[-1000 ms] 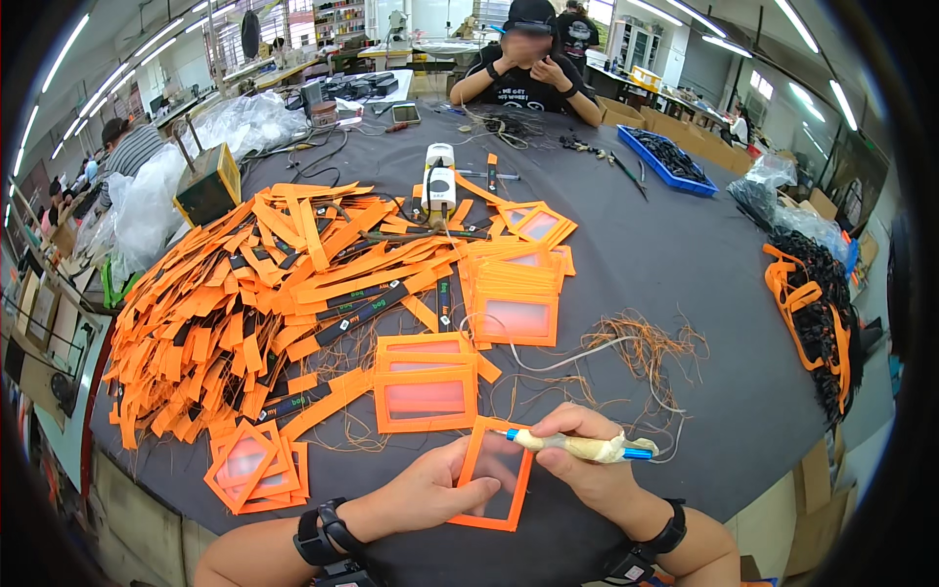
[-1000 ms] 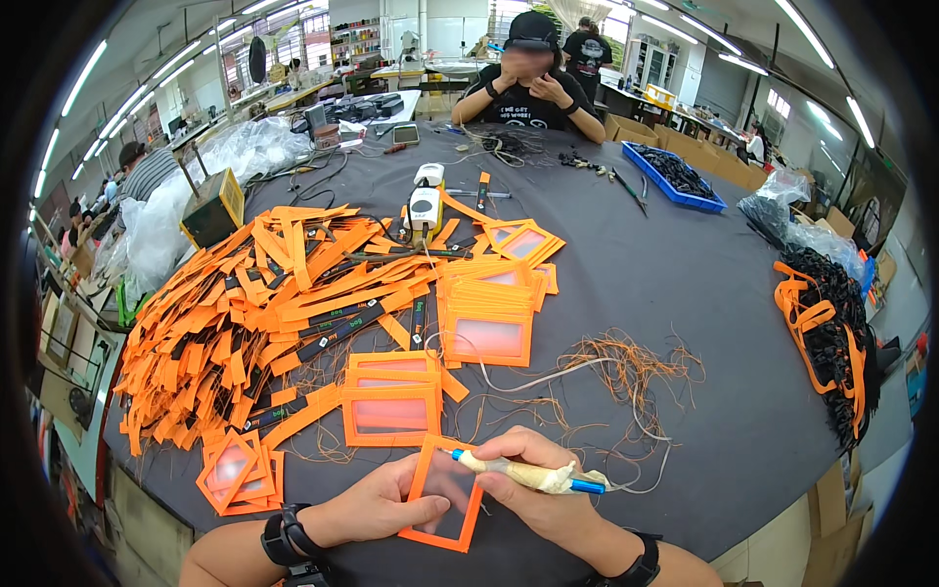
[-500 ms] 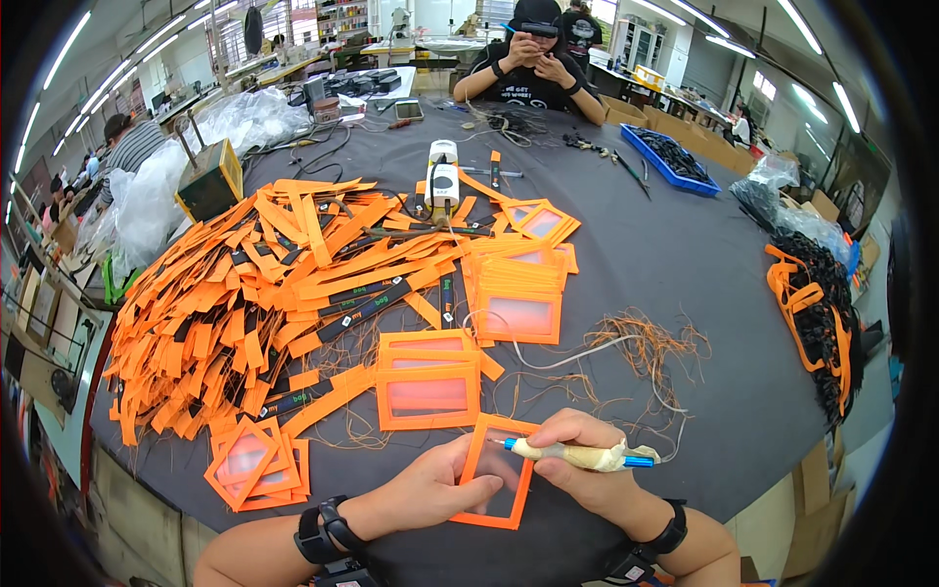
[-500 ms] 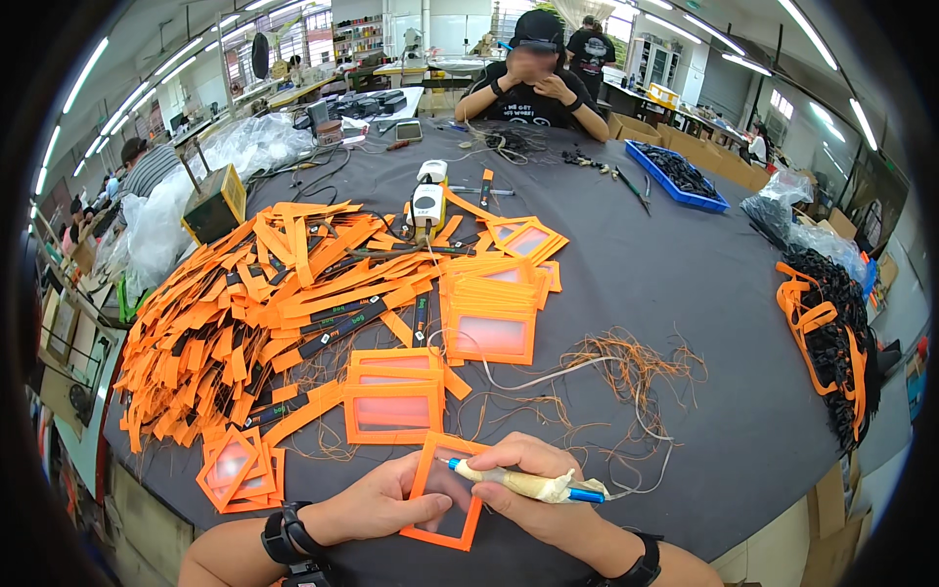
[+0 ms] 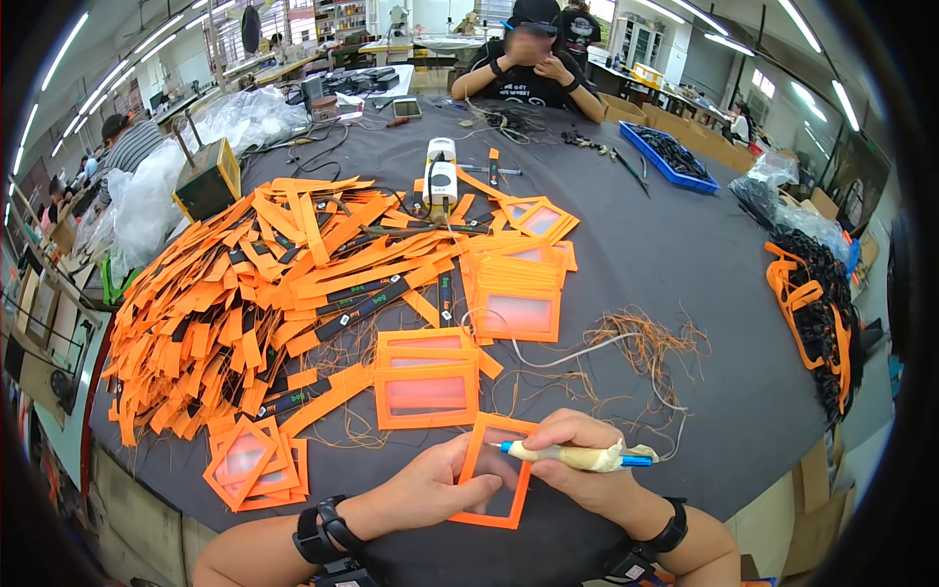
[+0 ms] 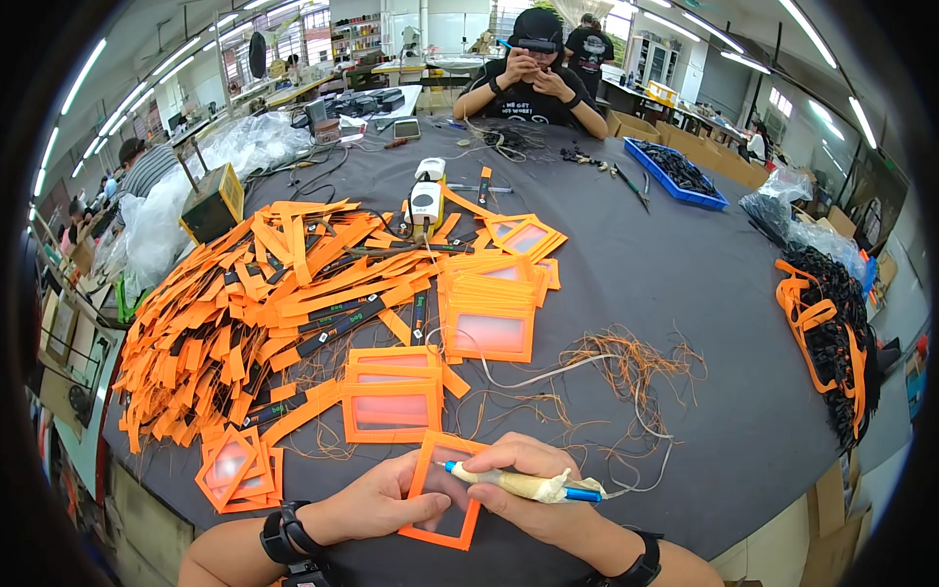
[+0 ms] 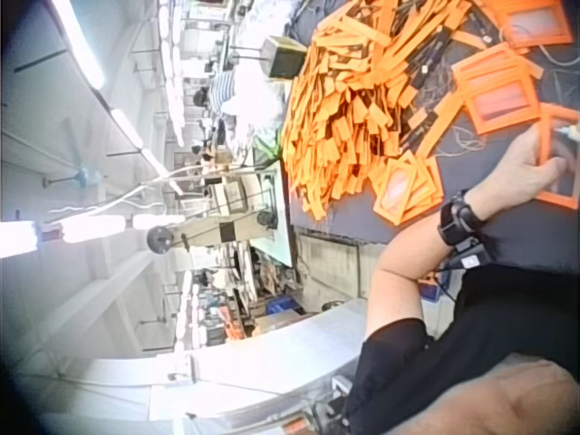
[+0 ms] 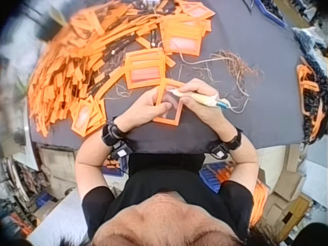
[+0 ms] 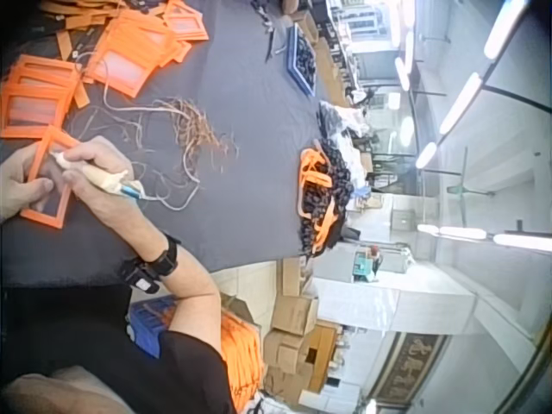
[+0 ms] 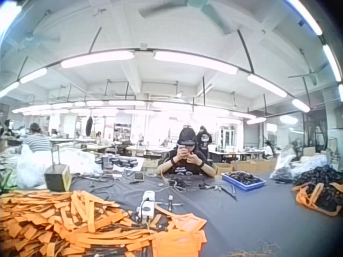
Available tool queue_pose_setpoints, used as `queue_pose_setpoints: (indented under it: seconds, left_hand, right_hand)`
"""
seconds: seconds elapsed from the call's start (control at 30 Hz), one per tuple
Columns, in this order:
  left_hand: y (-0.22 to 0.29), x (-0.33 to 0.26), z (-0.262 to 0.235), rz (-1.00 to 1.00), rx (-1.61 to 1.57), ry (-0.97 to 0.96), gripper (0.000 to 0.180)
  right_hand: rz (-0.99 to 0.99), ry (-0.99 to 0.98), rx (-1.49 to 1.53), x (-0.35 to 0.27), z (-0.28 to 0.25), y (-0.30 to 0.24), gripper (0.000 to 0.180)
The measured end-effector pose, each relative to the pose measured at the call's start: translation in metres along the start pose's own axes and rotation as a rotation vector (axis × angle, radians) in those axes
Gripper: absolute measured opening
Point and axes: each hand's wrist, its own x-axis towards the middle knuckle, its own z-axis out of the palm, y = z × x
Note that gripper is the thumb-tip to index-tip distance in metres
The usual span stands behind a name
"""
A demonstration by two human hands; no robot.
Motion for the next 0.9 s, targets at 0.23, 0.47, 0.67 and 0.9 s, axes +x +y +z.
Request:
queue_pose_setpoints:
  seconds: [0.23,0.47,0.67,0.9]
  left_hand:
    - [0.002,-0.001,0.001,-0.015,0.000,0.003,0.044]
    - [0.005,-0.002,0.006,0.110,0.137,0.053,0.043]
    - [0.045,-0.033,0.024,0.363,1.562,0.395,0.039]
    - [0.028,-0.051,0.030,0.156,1.495,0.344,0.045]
  right_hand:
    - [0.014,-0.015,0.017,-0.001,-0.001,0.000,0.020]
    - [0.096,0.220,0.310,-0.008,-0.008,0.003,0.018]
    - [0.045,0.432,0.412,-0.002,-0.028,-0.001,0.022]
    - [0.234,0.338,0.494,-0.001,-0.020,-0.003,0.016]
